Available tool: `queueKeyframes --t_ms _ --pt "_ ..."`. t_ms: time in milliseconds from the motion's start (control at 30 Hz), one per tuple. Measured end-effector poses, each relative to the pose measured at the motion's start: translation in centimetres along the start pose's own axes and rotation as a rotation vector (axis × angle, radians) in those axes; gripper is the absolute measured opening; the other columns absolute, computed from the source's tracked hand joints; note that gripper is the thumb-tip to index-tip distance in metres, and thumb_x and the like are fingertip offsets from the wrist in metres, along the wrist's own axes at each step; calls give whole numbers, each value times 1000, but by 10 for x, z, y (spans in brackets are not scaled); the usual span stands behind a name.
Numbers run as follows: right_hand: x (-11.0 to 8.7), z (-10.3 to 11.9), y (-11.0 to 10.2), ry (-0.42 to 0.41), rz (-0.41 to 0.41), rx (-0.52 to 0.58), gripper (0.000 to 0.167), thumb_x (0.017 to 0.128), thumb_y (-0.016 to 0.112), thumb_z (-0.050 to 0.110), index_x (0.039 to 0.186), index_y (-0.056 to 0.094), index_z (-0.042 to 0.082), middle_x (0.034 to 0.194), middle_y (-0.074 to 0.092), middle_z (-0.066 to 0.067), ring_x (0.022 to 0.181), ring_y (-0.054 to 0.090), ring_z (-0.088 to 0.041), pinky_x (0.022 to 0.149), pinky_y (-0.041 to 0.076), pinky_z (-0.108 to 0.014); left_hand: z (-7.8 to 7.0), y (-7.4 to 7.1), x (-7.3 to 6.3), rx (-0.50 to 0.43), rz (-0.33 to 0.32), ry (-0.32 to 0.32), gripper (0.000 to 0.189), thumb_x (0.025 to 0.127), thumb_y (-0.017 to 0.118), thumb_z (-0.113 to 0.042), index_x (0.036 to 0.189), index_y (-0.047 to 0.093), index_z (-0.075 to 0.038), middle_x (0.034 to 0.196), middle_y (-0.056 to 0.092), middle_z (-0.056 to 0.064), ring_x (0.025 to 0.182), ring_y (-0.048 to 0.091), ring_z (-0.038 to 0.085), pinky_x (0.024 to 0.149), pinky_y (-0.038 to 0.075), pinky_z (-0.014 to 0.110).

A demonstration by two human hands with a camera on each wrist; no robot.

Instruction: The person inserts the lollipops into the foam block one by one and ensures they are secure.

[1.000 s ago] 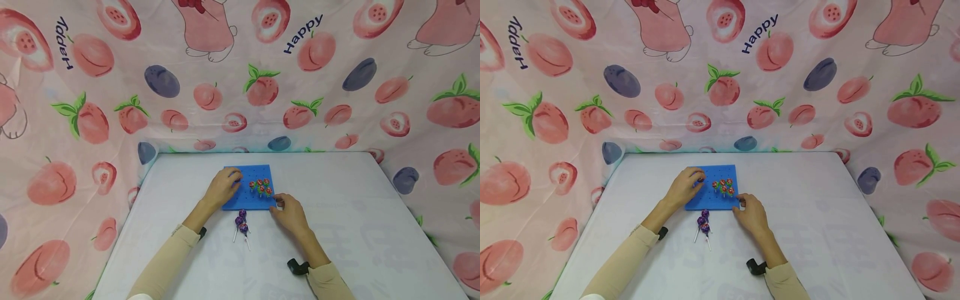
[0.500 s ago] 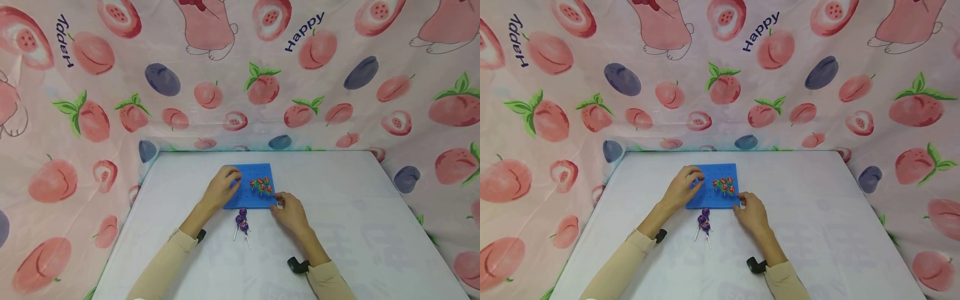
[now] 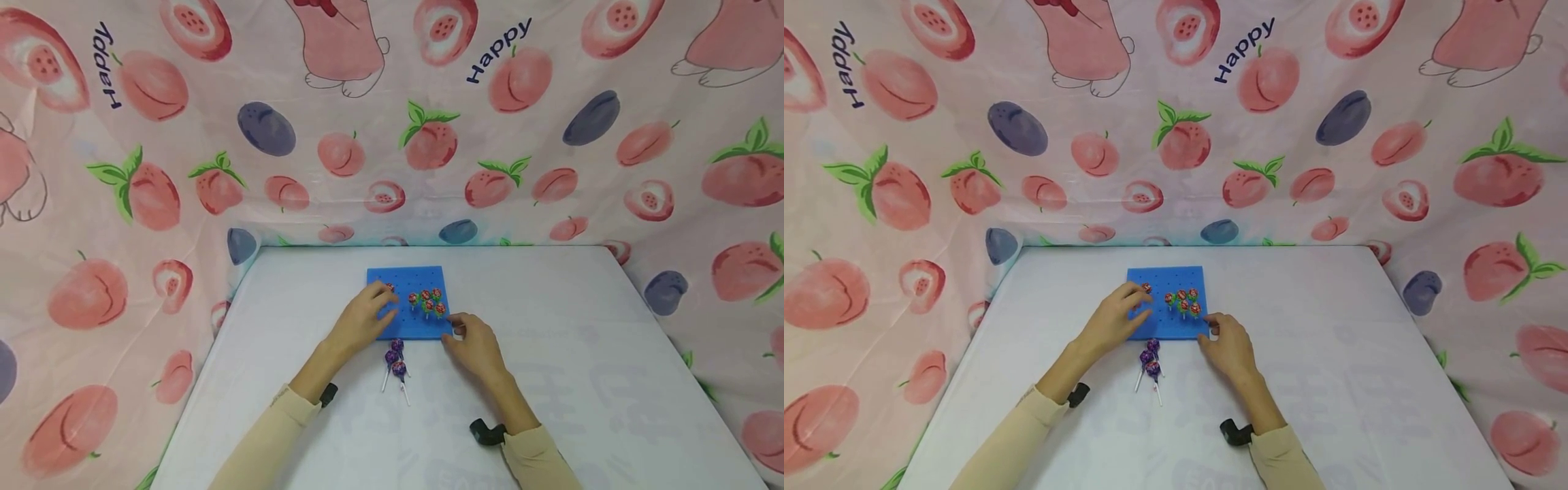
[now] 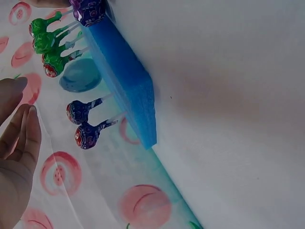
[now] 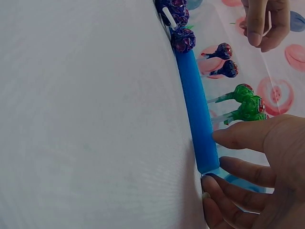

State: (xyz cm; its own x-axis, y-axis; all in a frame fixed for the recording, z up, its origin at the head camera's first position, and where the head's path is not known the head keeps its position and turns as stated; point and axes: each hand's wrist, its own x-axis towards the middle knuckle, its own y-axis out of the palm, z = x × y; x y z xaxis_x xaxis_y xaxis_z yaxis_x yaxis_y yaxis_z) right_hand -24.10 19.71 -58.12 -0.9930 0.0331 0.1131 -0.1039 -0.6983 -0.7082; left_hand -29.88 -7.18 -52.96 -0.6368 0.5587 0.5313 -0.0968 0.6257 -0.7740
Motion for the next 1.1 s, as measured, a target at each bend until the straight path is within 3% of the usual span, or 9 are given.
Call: queueKeyframes --t_ms 567,767,867,1100 --pt "-1 1 -2 12 -3 7 41 89 82 19 126 71 5 111 72 -12 102 69 -28 86 59 -50 -11 1 -20 -27 41 -17 17 91 81 -6 106 75 -10 112 62 0 106 62 17 90 57 30" --pt "-1 1 -1 27 -5 6 40 89 82 19 126 72 7 109 72 -10 102 68 -27 86 58 -49 -17 1 -28 -77 195 -164 23 95 78 -12 117 73 -8 116 59 2 90 63 16 76 56 26" --pt "-1 1 0 34 0 8 41 89 82 19 127 72 7 111 72 -10 103 69 -27 88 58 -48 -22 1 -32 -107 269 -233 24 96 76 -12 119 73 -7 116 61 5 88 66 18 74 57 26" --pt "-1 3 1 27 -2 6 41 89 82 19 127 71 7 112 72 -11 103 69 -27 88 58 -49 -31 0 -35 -132 310 -269 21 98 75 -12 118 74 -7 111 64 5 92 68 16 79 59 27"
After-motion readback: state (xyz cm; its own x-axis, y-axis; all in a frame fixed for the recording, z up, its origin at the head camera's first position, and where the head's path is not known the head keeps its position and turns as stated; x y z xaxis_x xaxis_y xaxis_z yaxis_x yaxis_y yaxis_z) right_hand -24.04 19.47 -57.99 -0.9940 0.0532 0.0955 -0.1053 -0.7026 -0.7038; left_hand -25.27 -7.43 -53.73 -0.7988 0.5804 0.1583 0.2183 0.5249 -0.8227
